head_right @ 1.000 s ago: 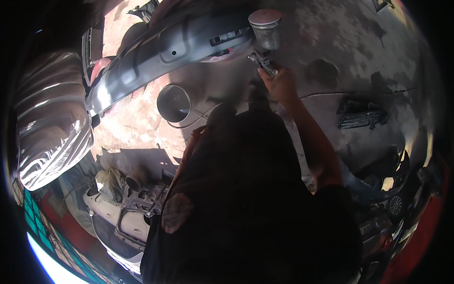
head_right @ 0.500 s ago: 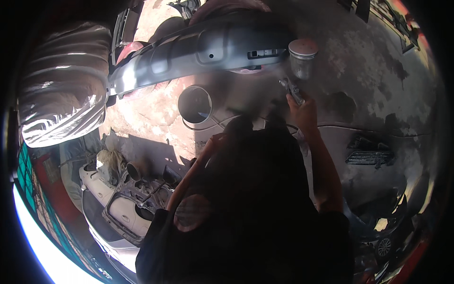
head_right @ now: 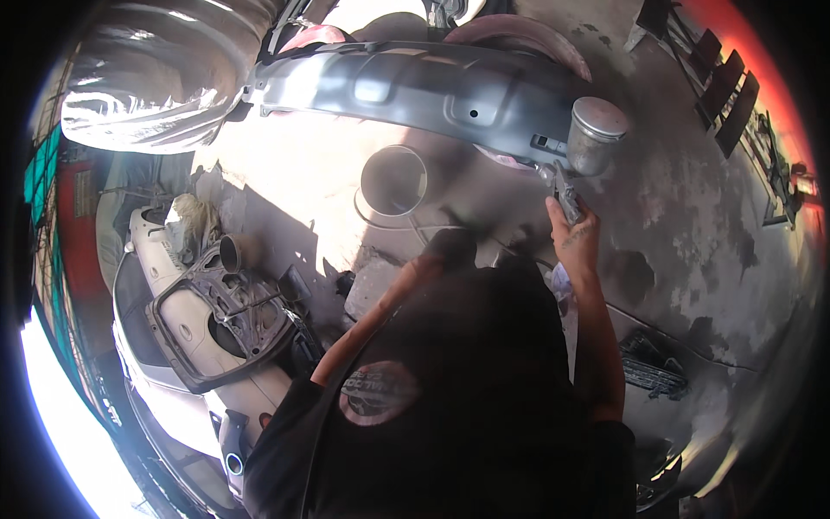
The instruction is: The person uses a spray gun to apply white paint to a car bumper and a fender liner in a workshop. They handle the parts by hand, rotating them to ensure even coverage on all surfaces.
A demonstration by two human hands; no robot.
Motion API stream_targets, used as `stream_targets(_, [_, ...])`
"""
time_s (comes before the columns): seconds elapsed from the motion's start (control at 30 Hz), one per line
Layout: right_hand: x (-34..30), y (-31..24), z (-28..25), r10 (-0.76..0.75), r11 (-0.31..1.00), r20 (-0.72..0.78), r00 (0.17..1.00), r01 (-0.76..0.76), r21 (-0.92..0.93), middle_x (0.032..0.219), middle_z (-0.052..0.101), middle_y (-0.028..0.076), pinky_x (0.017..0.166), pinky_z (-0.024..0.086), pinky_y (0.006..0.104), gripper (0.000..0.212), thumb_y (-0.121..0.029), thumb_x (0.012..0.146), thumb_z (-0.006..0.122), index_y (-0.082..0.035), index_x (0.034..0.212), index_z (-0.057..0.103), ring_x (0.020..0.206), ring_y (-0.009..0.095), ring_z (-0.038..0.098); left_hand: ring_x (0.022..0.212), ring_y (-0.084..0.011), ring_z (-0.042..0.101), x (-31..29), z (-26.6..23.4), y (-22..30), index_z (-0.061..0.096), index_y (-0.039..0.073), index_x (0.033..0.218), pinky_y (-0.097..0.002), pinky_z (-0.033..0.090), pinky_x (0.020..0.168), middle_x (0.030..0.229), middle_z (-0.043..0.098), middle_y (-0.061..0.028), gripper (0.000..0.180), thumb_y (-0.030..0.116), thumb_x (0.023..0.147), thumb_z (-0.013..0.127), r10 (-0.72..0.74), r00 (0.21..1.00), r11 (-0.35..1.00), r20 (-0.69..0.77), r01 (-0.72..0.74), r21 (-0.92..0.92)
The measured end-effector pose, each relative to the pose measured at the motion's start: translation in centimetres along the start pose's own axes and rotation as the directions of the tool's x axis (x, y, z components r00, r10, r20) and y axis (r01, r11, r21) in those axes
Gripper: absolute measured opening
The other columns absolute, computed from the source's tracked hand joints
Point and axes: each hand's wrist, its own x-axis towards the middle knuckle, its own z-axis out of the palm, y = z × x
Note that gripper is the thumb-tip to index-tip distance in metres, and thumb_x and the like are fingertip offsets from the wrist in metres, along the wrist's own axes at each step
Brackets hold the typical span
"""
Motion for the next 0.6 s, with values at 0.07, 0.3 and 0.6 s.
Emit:
stream_targets(0.07, [0.8, -1.0, 0.5, -0.051, 0.998, 0.034, 0.998, 0.052, -0.025, 0.065, 0.058, 0.001, 0.051, 0.044, 0.0307, 0.027, -0.027, 0.099, 0.074, 0.000, 0.098, 0.071, 0.053, 0.010, 0.054, 0.120, -0.0399, 0.066, 0.1, -1.5, 2.8, 0.072, 0.007, 0.127, -0.0490, 0.052, 0.103, 0.129, 0.071, -0.0190, 0.037, 0.030, 0.098, 0.067, 0.033, 0.999, 0.999, -0.022, -0.033, -0.040])
stream_targets(0.3, [1.4, -7.3, 8.4, -0.119, 0.993, 0.146, 0.982, 0.116, 0.033, 0.068, 0.064, 0.002, 0.047, 0.045, 0.0267, 0.032, -0.031, 0.098, 0.074, 0.000, 0.091, 0.071, 0.053, 0.008, 0.056, 0.121, -0.0400, 0.066, 1.5, -3.5, -2.1, 0.070, 0.006, 0.131, -0.0483, 0.052, 0.104, 0.129, 0.071, -0.0203, 0.041, 0.030, 0.097, 0.068, 0.033, 0.999, 0.983, 0.013, -0.030, -0.180])
stream_targets(0.6, [5.1, -12.1, 18.4, -0.205, 0.950, 0.136, 0.969, 0.231, -0.209, 0.066, 0.060, 0.004, 0.055, 0.046, 0.0302, 0.033, -0.034, 0.097, 0.074, -0.001, 0.094, 0.071, 0.058, 0.015, 0.058, 0.116, -0.0392, 0.069, 6.8, -9.7, -6.9, 0.072, 0.009, 0.128, -0.0481, 0.053, 0.099, 0.125, 0.072, -0.0212, 0.037, 0.027, 0.097, 0.064, 0.207, 0.978, 0.941, 0.034, -0.189, -0.280])
